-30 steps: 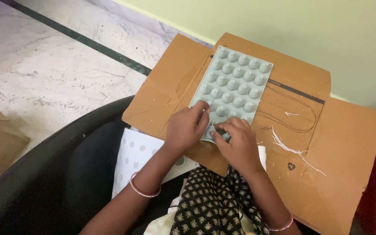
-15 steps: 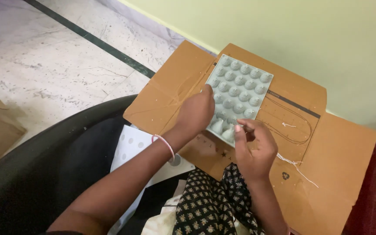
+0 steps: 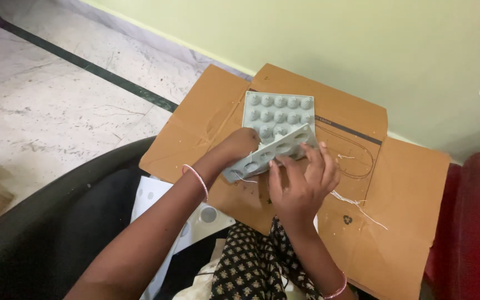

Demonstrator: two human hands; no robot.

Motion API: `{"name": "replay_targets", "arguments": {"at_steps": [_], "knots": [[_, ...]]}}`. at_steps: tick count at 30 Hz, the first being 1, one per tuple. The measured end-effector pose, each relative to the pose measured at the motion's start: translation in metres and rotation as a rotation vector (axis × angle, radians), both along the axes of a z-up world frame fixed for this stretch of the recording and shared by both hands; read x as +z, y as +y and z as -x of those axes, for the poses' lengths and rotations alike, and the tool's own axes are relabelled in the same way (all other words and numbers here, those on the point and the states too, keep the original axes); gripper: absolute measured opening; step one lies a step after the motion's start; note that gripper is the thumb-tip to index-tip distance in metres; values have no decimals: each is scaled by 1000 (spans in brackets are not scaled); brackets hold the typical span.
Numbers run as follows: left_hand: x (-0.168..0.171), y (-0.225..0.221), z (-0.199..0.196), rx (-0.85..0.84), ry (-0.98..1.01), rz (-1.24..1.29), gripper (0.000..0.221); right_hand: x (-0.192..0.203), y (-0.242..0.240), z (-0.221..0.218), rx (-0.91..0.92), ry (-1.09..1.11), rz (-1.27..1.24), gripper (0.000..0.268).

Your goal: The recorder is inserting wicks into individual cavities of a silicone candle mold using a long needle and thread.

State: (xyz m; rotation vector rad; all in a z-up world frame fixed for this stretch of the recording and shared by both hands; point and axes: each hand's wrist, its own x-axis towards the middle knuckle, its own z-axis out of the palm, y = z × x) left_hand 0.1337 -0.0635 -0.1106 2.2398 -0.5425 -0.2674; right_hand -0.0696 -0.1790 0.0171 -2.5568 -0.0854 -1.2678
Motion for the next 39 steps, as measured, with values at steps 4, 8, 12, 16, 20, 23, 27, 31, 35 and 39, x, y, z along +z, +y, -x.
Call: {"name": "replay_targets", "arguments": {"at_steps": [4, 8, 12, 16, 20, 23, 27, 31, 35, 39], "knots": [[-16, 4, -3, -303, -110, -124, 27, -9, 1, 0, 82, 36, -47, 19], [-3, -3, 23, -88, 82, 126, 27, -16, 4, 1, 66, 43, -89, 15], [6, -7, 43, 173, 59, 226, 27, -18, 9, 1, 1, 24, -80, 12], [27, -6, 57, 243, 170, 201, 28, -23, 8, 1, -2, 18, -56, 10], [34, -6, 61, 268, 119, 231, 25, -22, 9, 0, 12, 37, -68, 11], [51, -6, 73, 298, 156, 264, 24, -24, 10, 4, -15, 52, -15, 15], [71, -8, 83, 447, -60, 268, 23, -19, 14, 6, -48, 64, -20, 16], [109, -8, 102, 502, -102, 349, 23, -27, 9, 3, -29, 38, -37, 19], [110, -7, 105, 487, -94, 292, 21, -23, 9, 2, 108, 33, -146, 18], [123, -1, 110, 488, -139, 270, 20, -27, 5, 0, 173, 70, -186, 17]]}}
